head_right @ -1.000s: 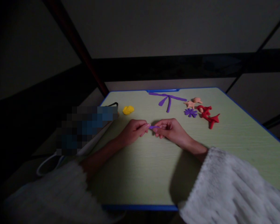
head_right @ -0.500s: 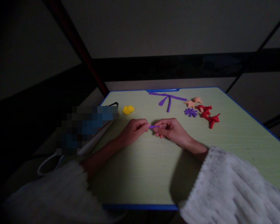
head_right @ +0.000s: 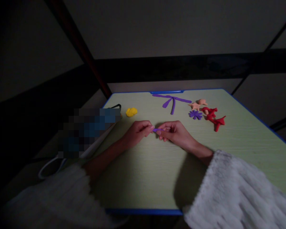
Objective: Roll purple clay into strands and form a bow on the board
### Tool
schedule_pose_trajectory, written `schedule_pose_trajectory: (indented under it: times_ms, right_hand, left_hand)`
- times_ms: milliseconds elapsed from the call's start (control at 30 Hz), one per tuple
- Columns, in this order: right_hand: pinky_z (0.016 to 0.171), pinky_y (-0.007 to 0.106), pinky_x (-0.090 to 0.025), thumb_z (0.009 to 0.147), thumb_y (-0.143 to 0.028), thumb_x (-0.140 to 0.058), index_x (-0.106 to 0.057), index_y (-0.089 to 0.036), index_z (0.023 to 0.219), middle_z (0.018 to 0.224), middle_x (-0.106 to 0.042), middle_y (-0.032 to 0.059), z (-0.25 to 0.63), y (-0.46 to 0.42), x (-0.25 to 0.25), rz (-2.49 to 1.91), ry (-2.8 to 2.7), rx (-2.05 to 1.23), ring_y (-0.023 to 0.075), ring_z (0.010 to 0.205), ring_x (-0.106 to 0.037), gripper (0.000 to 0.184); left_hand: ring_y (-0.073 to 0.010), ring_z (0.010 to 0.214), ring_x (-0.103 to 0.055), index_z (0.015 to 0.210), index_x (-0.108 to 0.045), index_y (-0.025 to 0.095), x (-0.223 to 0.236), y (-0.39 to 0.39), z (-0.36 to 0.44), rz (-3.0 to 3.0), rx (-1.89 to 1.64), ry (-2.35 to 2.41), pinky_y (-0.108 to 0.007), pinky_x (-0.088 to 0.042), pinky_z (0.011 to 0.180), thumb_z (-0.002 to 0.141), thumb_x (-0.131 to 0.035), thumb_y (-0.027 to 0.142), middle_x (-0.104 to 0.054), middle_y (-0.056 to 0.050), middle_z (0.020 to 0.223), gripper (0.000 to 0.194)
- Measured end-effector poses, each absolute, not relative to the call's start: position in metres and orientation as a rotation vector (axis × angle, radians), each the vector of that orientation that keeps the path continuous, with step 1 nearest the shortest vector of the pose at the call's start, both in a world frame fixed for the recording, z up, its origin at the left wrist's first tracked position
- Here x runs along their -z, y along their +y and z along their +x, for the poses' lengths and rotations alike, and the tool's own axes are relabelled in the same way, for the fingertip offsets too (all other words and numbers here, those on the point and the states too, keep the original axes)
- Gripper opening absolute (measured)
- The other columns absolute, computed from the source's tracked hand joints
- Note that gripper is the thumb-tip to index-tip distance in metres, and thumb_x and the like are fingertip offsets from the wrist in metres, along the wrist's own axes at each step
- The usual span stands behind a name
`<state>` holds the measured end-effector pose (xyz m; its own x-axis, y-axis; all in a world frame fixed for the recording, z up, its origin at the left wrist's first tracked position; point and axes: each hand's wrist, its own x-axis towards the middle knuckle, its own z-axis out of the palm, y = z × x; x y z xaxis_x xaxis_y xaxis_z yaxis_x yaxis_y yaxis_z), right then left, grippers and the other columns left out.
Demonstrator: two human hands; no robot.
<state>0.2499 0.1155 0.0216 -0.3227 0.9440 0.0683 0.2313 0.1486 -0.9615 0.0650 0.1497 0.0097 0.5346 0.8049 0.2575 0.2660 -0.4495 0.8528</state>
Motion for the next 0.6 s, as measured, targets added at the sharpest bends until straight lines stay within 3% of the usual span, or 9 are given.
schedule_pose_trajectory:
  times_ms: [233, 467, 600]
  right_hand:
    - [0.049, 0.025, -0.045, 0.071, -0.048, -0.071, -0.07, -0.015, 0.074, 0.06, -0.066, 0.0024, 0.2481, 0.1145, -0.0241, -1.14, -1.682, -1.231, 0.0104, 0.05, -0.054, 0.033]
    - [0.047, 0.024, -0.042, 0.068, -0.047, -0.073, -0.068, -0.015, 0.071, 0.055, -0.063, 0.0001, 0.2466, 0.1144, -0.024, -1.164, -1.569, -1.272, 0.0087, 0.047, -0.05, 0.032]
    - [0.045, 0.023, -0.04, 0.066, -0.047, -0.075, -0.067, -0.014, 0.068, 0.055, -0.063, 0.0002, 0.2466, 0.1142, -0.025, -1.172, -1.527, -1.308, 0.0078, 0.046, -0.048, 0.034]
  left_hand:
    - [-0.007, 0.048, -0.031, 0.059, -0.053, 0.014, -0.0093, 0.148, 0.0663, 1.99, -0.839, 0.863, -0.021, -0.023, 0.049, 0.081, -0.051, 0.027, -0.035, 0.008, 0.047, 0.026]
    - [-0.0082, 0.049, -0.038, 0.055, -0.047, 0.016, -0.0126, 0.1503, 0.0624, 1.898, -0.897, 0.906, -0.021, -0.031, 0.05, 0.087, -0.041, 0.032, -0.042, 0.005, 0.049, 0.036]
    - [-0.0091, 0.058, -0.05, 0.073, -0.06, 0.014, -0.0129, 0.1488, 0.0622, 1.92, -1.026, 0.905, -0.019, -0.037, 0.053, 0.08, -0.057, 0.028, -0.056, 0.002, 0.062, 0.015]
